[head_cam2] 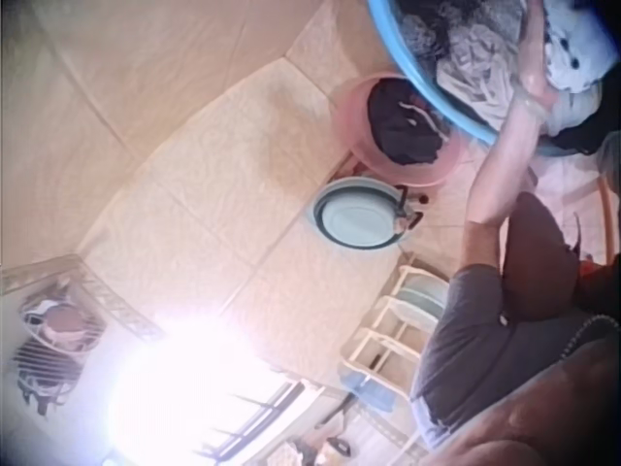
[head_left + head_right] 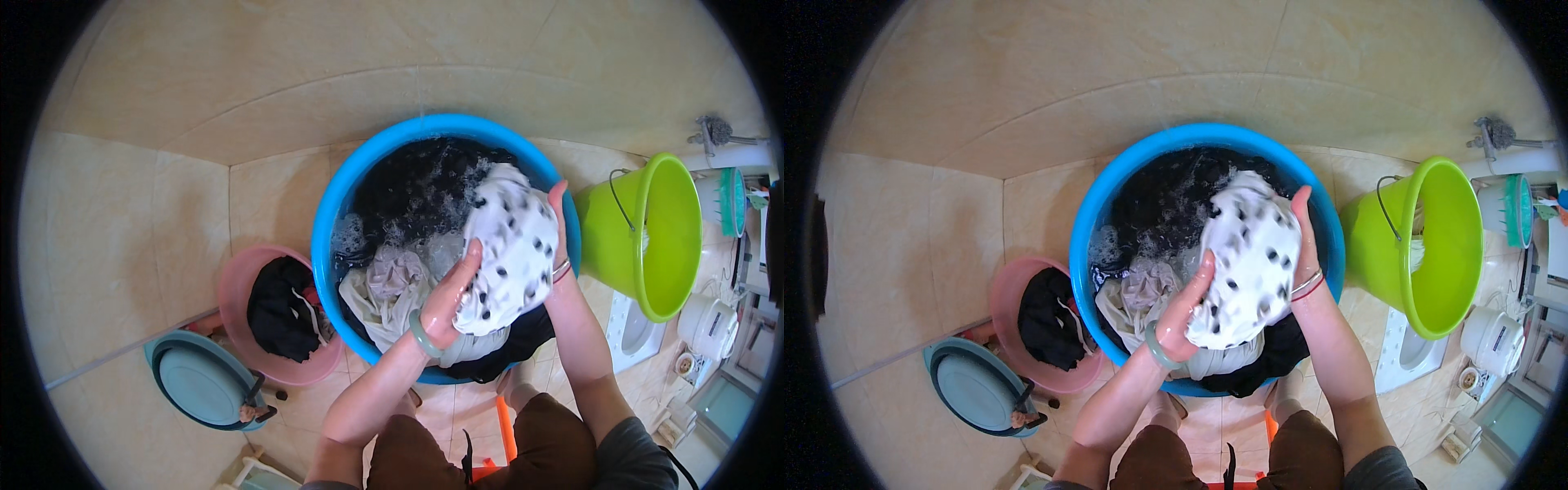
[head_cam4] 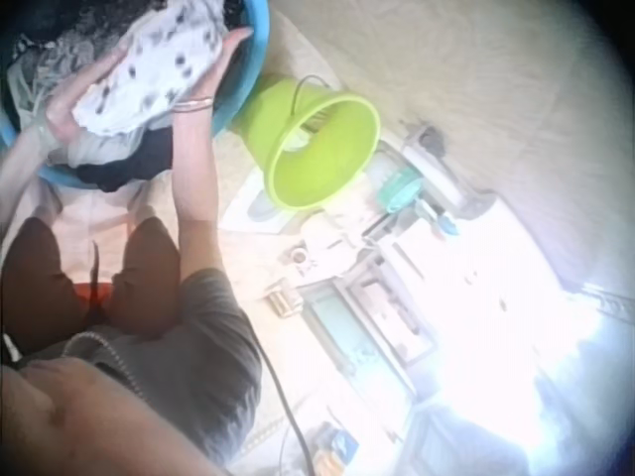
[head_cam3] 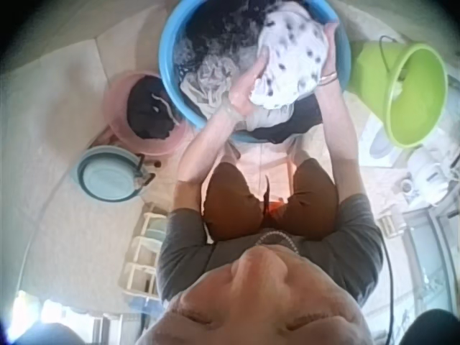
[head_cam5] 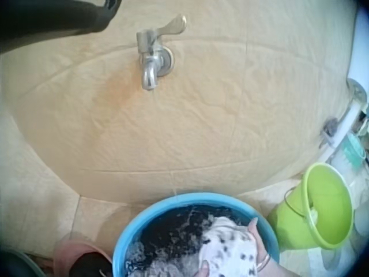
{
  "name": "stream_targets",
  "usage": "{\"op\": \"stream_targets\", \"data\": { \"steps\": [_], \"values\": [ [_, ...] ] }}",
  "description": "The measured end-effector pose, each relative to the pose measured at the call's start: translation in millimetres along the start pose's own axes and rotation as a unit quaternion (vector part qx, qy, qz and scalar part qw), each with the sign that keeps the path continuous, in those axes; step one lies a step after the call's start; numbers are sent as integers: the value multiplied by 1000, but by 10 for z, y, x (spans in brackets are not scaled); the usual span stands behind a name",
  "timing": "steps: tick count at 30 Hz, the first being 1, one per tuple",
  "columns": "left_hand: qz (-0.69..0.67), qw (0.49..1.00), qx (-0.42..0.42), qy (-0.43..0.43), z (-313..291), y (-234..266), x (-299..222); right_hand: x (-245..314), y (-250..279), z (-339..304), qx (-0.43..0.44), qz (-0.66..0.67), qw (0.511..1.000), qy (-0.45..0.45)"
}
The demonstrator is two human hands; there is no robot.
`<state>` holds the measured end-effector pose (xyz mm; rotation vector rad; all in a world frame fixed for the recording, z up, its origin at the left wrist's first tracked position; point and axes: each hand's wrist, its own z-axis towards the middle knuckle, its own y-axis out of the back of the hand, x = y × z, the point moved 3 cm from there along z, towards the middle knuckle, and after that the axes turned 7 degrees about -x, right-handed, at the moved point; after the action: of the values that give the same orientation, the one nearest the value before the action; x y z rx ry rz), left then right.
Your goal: The person hand-washes various garments in a blue basin filled with water. They scrub, rinse, and wring out items including a pink cloth, a blue shirt, and a white polka-dotted cloth, transferring them to a green bucket.
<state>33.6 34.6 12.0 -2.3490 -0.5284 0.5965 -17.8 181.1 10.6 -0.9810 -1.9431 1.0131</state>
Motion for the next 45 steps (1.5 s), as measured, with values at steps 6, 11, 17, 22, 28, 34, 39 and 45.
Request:
{"op": "stream_targets", "data": {
  "steps": [6, 11, 17, 22, 28, 34, 39, 45],
  "values": [
    [-59, 997, 43, 22, -11, 125, 114, 17, -104, 9, -138, -268, 940, 158],
    [-277, 935, 182, 123, -114, 158, 97, -47, 58, 71, 60, -134, 989, 8],
    [-367, 881, 198, 221, -225, 51, 201, -277, 335, 102, 21, -24, 999, -10],
    [-371, 893, 157, 199, -141, 66, 247, -233, -33, -60, 118, 27, 993, 15],
    [10, 998, 12, 62, -60, 205, -2, 6, 167, -126, -12, -277, 958, 71],
    [287, 957, -31, 14, -6, 299, -136, -110, -90, -144, 7, -286, 955, 80],
    [307, 951, -16, -37, 1, 292, -252, -30, -53, -247, -33, -379, 914, 141],
    [97, 985, -16, -145, -10, 446, -239, 18, -430, -424, 19, -511, 727, 458]
  ]
}}
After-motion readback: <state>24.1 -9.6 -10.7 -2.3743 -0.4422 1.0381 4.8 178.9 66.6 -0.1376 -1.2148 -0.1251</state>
